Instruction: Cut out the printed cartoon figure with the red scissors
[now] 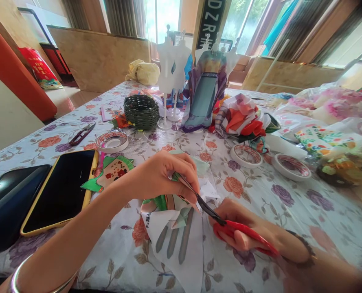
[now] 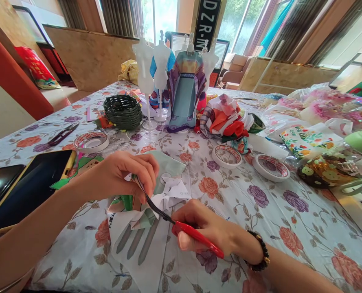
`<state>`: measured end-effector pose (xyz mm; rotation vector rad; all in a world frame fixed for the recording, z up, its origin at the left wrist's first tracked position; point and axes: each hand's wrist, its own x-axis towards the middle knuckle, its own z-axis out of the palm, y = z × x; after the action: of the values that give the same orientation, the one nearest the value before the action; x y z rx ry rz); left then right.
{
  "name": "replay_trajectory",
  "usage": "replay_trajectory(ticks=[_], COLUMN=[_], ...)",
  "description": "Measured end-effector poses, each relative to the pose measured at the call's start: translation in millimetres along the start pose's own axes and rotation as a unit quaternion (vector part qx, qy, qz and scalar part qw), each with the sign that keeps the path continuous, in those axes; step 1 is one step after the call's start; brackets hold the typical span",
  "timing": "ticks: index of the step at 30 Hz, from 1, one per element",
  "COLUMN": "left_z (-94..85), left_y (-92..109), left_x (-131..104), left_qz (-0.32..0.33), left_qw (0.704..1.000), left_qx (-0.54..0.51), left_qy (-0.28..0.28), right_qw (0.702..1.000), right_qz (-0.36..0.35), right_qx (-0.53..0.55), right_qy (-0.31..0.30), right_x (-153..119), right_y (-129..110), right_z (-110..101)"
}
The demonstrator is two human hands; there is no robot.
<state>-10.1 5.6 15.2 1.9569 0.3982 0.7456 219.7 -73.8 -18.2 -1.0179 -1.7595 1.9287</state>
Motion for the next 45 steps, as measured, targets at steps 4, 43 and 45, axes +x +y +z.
replay_trajectory(ticks=[4,43,45], left_z=[-0.1,-1.8,-1.8], left_y=[-0.3,0.7,0.5], left_x=[-0.3,-0.9,-1.1], left_qz=[-0.008,-0.009,-0.007], left_qw=[1.000,1.000,1.000], left_qx=[-0.006,0.015,0.015], left_qy=[0.003,-0.001,0.000], right_qw=[1.000,0.996,0.997], right_qz=[-0.010,-0.027,-0.028], right_qx=[0.009,-0.050,-0.034], right_qy=[0.001,-0.063,-0.060], right_x=[2.4,6.7,6.8], right_y=[-0.7,-2.5,-1.3], right_z=[-0.6,-8.0,-7.6])
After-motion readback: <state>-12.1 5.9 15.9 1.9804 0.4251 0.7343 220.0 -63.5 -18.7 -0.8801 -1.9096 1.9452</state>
